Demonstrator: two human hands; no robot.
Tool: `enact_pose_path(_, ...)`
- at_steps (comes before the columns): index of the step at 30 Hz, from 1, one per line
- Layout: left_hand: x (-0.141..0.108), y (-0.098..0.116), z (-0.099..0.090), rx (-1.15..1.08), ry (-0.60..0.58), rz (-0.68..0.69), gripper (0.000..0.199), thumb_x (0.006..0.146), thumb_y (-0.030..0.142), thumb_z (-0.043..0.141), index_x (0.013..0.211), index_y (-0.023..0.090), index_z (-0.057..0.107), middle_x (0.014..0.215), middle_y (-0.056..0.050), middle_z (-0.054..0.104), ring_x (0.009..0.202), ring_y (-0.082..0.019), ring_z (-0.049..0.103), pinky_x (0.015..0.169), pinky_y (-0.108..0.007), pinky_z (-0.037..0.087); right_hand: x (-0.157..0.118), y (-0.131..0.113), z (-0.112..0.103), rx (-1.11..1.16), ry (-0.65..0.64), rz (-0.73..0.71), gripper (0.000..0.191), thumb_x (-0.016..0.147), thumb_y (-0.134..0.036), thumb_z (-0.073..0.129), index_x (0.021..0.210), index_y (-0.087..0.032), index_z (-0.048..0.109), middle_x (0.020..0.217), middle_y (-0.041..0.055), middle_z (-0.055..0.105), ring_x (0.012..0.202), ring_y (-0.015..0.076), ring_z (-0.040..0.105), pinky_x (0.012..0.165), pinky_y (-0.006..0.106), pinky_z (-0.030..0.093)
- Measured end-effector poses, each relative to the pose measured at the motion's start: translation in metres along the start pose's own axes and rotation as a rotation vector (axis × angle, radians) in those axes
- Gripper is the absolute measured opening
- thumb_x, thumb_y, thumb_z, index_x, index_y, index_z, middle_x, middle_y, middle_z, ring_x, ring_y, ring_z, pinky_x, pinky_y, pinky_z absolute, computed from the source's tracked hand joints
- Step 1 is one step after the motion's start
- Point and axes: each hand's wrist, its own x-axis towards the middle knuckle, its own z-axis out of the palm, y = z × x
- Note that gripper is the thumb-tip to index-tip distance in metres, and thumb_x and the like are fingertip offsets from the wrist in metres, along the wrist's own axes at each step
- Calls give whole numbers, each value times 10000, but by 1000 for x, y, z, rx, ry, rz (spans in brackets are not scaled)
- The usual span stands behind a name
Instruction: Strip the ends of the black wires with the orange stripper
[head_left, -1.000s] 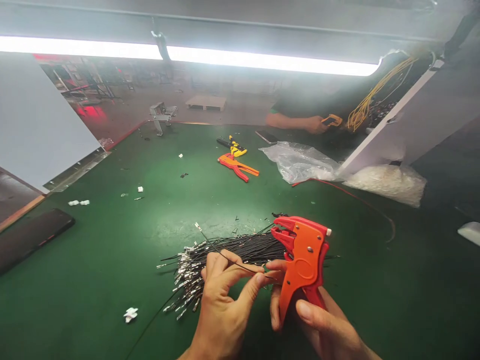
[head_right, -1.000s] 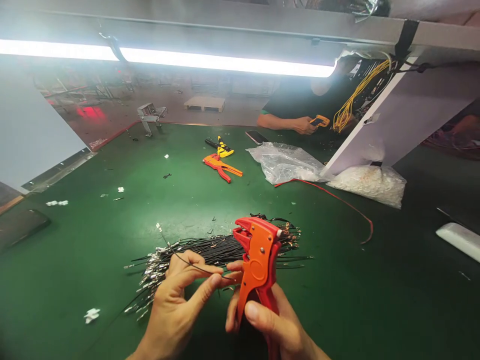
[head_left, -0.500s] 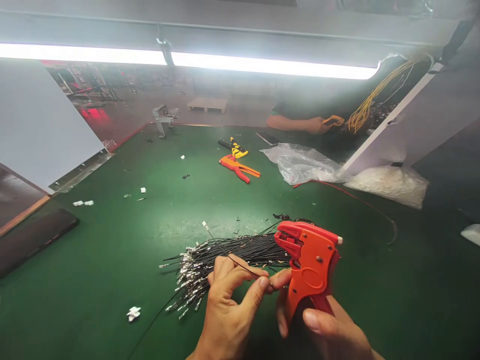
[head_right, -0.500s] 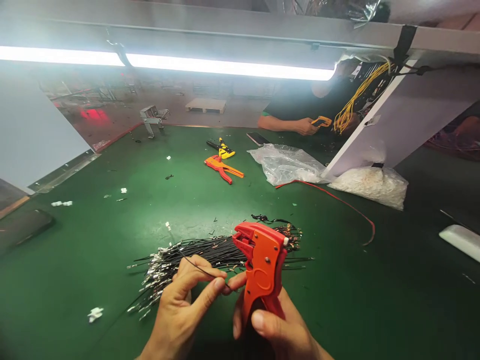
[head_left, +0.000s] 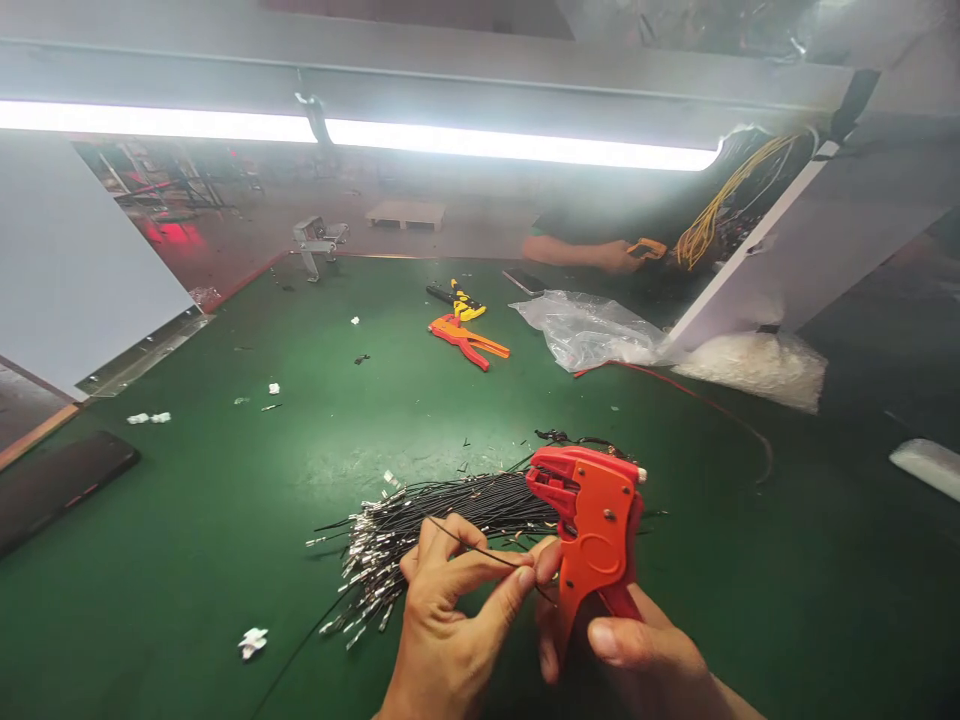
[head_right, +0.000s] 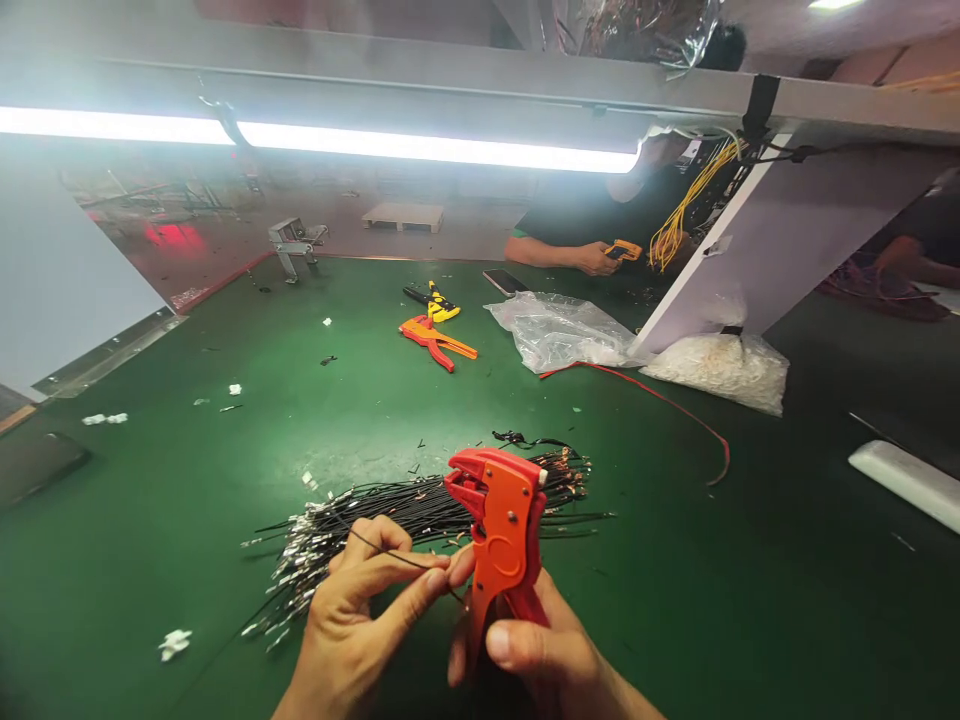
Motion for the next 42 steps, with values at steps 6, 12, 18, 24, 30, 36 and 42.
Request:
enact_pose_path(6,1,-9,0,60,-79,94,156,862,517,699,837,420,819,783,-32,665,829,-256,571,844,-446,350,1,3,1,145,-20,9,395,815,-326,639,1163,-140,636,828,92,764,749,214,678,739,324,468)
enact_pose_path(12,-4,-16,2,30,-112,206,149,918,430,665,876,380,800,699,8,650,749,-199,588,734,-361,408,3,4,-1,186,-48,-31,329,850,-309,616,1126,-139,667,780,96,754,713,205,663,688,315,505)
enact_pose_path(18,-4,-20,2,-12,-105,192,147,925,426,654,889,328,757,742,27,689,760,-184,632,749,-347,457,1,3,-1,183,-42,-1,353,837,-329,610,1133,-146,667,778,89,746,751,219,663,744,341,487)
enact_pose_path(24,-4,-18,-2,10,-52,182,210,941,410,630,791,286,709,744,33,681,740,-173,629,679,-313,459,4,-1,1,124,6,-49,341,817,-303,635,1117,-156,708,1041,76,698,719,180,666,681,320,537)
enact_pose_path(30,8,-5,-14,117,146,514,144,916,143,644,846,269,636,717,82,607,681,-122,569,706,-319,382,5,-1,5,205,-45,-38,415,847,-272,627,1248,-175,668,1092,108,704,727,194,686,650,324,548)
enact_pose_path(36,16,11,-33,300,314,738,194,889,45,626,933,234,632,744,66,617,704,-138,516,749,-364,270,6,0,5,430,-216,59,574,841,-286,674,1387,-130,589,985,120,697,725,155,635,683,299,488)
enact_pose_path(42,12,18,-35,425,298,807,194,886,34,616,906,227,607,642,64,638,721,-171,503,801,-391,230,2,6,3,480,-236,105,698,657,-124,688,1351,-112,608,916,78,667,742,151,593,698,301,448)
